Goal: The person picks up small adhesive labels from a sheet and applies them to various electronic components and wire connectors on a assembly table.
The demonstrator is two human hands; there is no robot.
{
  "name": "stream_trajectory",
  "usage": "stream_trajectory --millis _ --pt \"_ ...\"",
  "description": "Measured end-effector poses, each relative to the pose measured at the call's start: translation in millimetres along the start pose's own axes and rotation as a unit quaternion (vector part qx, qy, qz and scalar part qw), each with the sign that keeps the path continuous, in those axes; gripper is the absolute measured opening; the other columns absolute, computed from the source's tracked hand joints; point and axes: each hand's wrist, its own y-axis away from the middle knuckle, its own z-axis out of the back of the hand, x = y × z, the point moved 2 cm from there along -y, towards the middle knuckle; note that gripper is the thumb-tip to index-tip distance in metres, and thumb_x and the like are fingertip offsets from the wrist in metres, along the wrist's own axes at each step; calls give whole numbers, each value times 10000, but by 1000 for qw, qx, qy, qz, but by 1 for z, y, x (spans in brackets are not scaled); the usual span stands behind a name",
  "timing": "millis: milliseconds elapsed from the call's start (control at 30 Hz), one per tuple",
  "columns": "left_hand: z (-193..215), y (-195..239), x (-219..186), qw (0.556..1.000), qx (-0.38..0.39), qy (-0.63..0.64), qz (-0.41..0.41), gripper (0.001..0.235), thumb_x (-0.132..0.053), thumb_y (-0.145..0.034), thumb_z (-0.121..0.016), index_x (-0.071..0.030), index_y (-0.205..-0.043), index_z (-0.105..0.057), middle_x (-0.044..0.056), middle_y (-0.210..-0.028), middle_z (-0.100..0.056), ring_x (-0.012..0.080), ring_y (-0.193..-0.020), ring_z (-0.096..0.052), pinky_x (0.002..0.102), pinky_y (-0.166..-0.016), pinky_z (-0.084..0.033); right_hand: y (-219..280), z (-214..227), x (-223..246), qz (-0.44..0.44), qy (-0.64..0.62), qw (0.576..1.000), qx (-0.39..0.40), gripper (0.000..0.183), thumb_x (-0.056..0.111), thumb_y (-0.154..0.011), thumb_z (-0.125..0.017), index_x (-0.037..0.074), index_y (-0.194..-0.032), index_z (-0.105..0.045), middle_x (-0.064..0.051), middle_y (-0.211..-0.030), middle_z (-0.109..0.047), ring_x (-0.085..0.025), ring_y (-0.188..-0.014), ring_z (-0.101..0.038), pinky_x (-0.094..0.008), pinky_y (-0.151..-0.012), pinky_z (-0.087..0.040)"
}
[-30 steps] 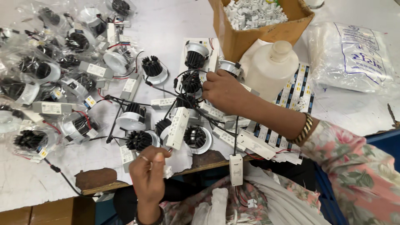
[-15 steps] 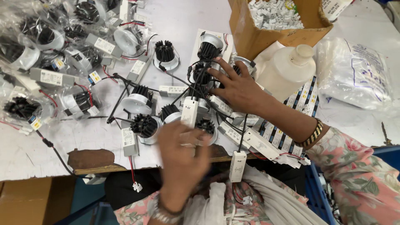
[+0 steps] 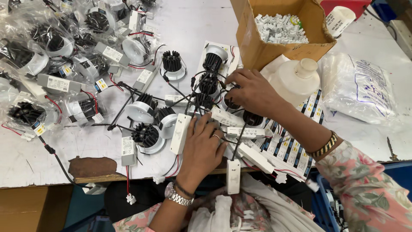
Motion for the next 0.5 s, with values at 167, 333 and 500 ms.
stream_trajectory --millis 167,333,500 --pt "2 -3 -2 1000 7 5 -6 281 -251 -789 -770 -29 -957 -732 145 -1162 -648 356 -1381 -428 586 -1153 -256 -6 4 16 -6 22 1000 22 103 106 -680 -744 169 -758 -769 -33 -1200 -654 -248 -1232 -537 -460 -984 -442" --pt "0 3 3 997 -54 55 -18 283 -239 -865 -733 -31 -1057 -731 153 -1255 -637 382 -1420 -443 542 -1200 -318 -12 -8 21 -19 12 1000 -13 52 201 -784 -751 156 -802 -770 -26 -1088 -669 -239 -1111 -556 -434 -916 -430" --pt "14 4 14 990 -135 20 43 357 -318 -849 -747 -23 -1050 -739 191 -1277 -621 442 -1388 -443 534 -1121 -317 -13 -38 20 -10 127 990 58 86 149 -827 -685 183 -831 -764 22 -908 -692 -198 -1016 -579 -380 -905 -425"
